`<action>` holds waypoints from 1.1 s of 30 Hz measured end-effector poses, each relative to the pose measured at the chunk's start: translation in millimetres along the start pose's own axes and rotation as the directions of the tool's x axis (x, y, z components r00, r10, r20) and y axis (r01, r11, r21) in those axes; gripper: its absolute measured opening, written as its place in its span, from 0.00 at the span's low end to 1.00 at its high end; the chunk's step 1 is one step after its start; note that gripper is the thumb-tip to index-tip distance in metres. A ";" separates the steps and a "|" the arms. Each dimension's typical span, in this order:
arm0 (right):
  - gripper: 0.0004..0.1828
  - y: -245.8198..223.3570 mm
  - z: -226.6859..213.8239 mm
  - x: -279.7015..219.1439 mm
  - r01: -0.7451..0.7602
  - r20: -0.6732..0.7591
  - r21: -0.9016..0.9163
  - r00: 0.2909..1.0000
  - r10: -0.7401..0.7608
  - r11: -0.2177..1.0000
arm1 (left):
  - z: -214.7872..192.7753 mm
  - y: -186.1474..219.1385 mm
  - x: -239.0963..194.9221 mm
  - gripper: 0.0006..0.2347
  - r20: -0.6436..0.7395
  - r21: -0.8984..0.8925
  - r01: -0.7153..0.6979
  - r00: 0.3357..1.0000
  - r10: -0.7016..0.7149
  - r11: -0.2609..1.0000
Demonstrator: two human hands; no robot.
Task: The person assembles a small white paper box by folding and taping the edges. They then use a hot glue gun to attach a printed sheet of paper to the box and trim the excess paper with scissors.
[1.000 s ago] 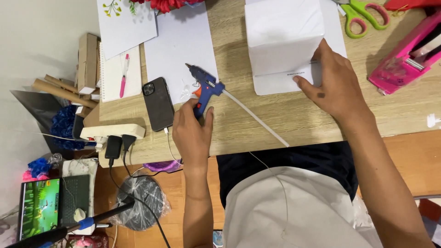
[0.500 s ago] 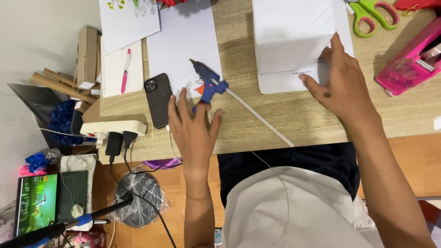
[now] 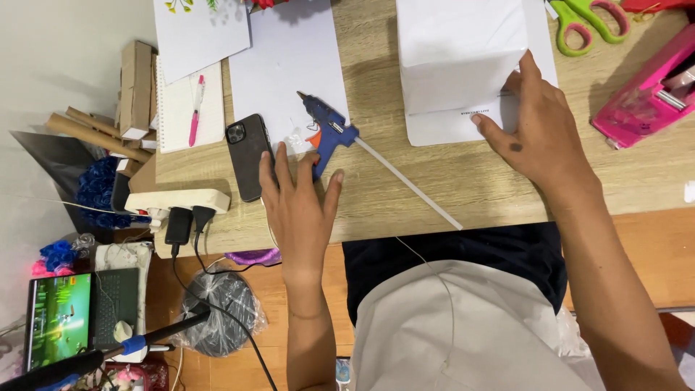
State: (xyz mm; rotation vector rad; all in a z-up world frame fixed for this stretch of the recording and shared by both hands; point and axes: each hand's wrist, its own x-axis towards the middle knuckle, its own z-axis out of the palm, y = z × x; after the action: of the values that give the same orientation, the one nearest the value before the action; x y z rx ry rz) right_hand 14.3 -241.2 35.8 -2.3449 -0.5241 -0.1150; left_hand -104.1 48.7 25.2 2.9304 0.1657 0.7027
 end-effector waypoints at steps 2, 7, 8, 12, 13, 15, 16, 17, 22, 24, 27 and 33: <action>0.35 3.7 0.8 -0.9 -0.032 0.006 -0.027 0.999 0.032 0.999 | -4.4 0.8 2.1 0.18 -0.031 0.010 -0.008 0.999 0.008 1.000; 0.34 10.2 3.5 0.2 -0.021 -0.001 -0.040 1.000 0.021 0.999 | -9.2 0.8 2.0 0.15 -0.028 -0.062 0.018 0.999 -0.019 0.998; 0.33 11.1 3.7 0.1 -0.005 -0.003 -0.040 1.000 0.005 0.999 | -8.5 -1.1 0.4 0.15 0.013 -0.096 0.026 1.000 -0.025 0.995; 0.31 10.9 3.9 0.3 -0.001 -0.003 -0.040 1.000 0.001 0.999 | -19.1 -1.0 0.1 0.19 0.016 0.018 0.038 0.999 -0.038 0.999; 0.32 10.5 3.3 0.2 -0.009 0.008 -0.042 1.000 0.009 0.999 | -18.4 -0.7 0.8 0.19 0.024 0.000 0.045 0.999 -0.045 0.999; 0.33 9.0 2.7 0.3 -0.022 0.015 -0.042 1.000 0.023 0.999 | -14.6 -3.5 0.3 0.18 0.034 -0.018 0.046 0.998 -0.045 0.999; 0.31 8.2 2.4 0.2 -0.030 0.012 -0.035 0.999 0.031 0.999 | -11.8 -5.8 -2.3 0.17 0.072 0.012 0.027 0.997 -0.028 1.000; 0.29 7.4 2.1 0.0 -0.039 0.009 -0.028 0.999 0.039 0.999 | -8.8 -8.1 -4.9 0.16 0.111 0.040 0.007 0.994 -0.012 0.999; 0.31 7.1 2.2 -1.0 -0.024 0.005 -0.025 1.000 0.024 0.999 | -15.5 -3.5 -1.7 0.18 0.074 0.126 -0.015 0.997 0.006 0.992; 0.31 7.7 1.5 0.0 -0.046 0.005 -0.033 0.999 0.046 0.998 | -14.9 -2.7 0.9 0.19 0.078 0.113 -0.010 0.997 0.001 0.994; 0.34 6.4 -0.1 -0.7 -0.051 0.015 -0.032 0.999 0.051 0.998 | -9.2 -3.4 2.9 0.15 0.065 0.144 -0.001 0.998 -0.008 0.990; 0.37 15.2 3.4 -1.9 0.041 -0.008 -0.011 0.999 -0.041 0.999 | -5.6 5.1 8.5 0.10 0.021 0.273 -0.063 0.998 0.059 0.960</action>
State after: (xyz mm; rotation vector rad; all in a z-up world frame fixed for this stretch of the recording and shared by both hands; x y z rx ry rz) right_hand 18.4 -249.6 23.2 -2.3441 -0.5692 -0.1467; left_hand -98.8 45.3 34.7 3.2154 0.1860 0.7225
